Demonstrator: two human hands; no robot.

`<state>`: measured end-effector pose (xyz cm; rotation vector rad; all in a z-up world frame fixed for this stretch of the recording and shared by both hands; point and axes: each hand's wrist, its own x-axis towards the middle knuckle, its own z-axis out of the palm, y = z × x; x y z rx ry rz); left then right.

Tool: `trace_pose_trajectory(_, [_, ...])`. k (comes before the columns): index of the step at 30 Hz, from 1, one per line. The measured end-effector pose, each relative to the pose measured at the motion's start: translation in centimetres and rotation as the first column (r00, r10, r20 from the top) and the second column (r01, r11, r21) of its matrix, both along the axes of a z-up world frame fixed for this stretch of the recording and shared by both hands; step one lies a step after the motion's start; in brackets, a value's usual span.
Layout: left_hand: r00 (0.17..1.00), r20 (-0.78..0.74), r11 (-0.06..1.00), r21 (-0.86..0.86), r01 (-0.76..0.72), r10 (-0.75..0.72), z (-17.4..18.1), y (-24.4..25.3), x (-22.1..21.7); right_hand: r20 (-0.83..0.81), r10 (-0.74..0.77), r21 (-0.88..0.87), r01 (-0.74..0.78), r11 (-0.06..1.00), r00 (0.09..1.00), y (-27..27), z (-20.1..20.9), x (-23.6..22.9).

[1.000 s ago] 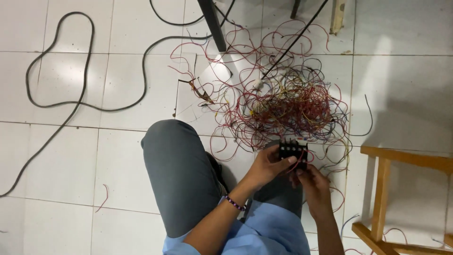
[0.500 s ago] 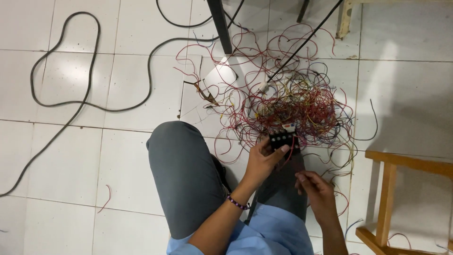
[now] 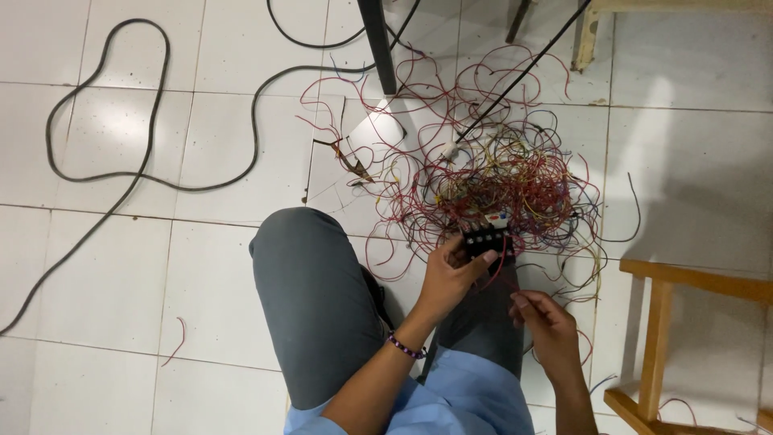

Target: Connecting multiple electrical wires to a terminal block using a manual screwdriver while sitting on the floor.

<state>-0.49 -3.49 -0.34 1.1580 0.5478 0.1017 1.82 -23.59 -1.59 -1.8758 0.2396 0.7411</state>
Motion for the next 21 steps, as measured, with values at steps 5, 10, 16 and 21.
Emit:
trace_pose_trajectory(5, [0.997,0.018,0.994,-0.082,0.072,-0.071,-0.7,-0.1,0.1,0.004,0.043,0.130,-0.043,0.991,0.999,0.0,0.4,0.1])
trace_pose_trajectory(10, [0.963,0.083,0.965,-0.043,0.260,-0.256,0.2,-0.5,-0.2,0.007,-0.018,0.232,0.016,0.972,1.000,0.1,-0.5,0.2])
trace_pose_trajectory(16, [0.954,0.093,0.951,-0.091,0.294,-0.286,0.0,-0.3,-0.3,0.014,-0.091,0.189,0.087,0.978,0.996,0.1,-1.3,0.2])
trace_pose_trajectory(21, [0.948,0.105,0.948,-0.078,0.309,-0.301,1.1,0.5,-0.3,0.041,-0.197,0.187,0.186,0.965,0.980,-0.8,-1.3,0.1])
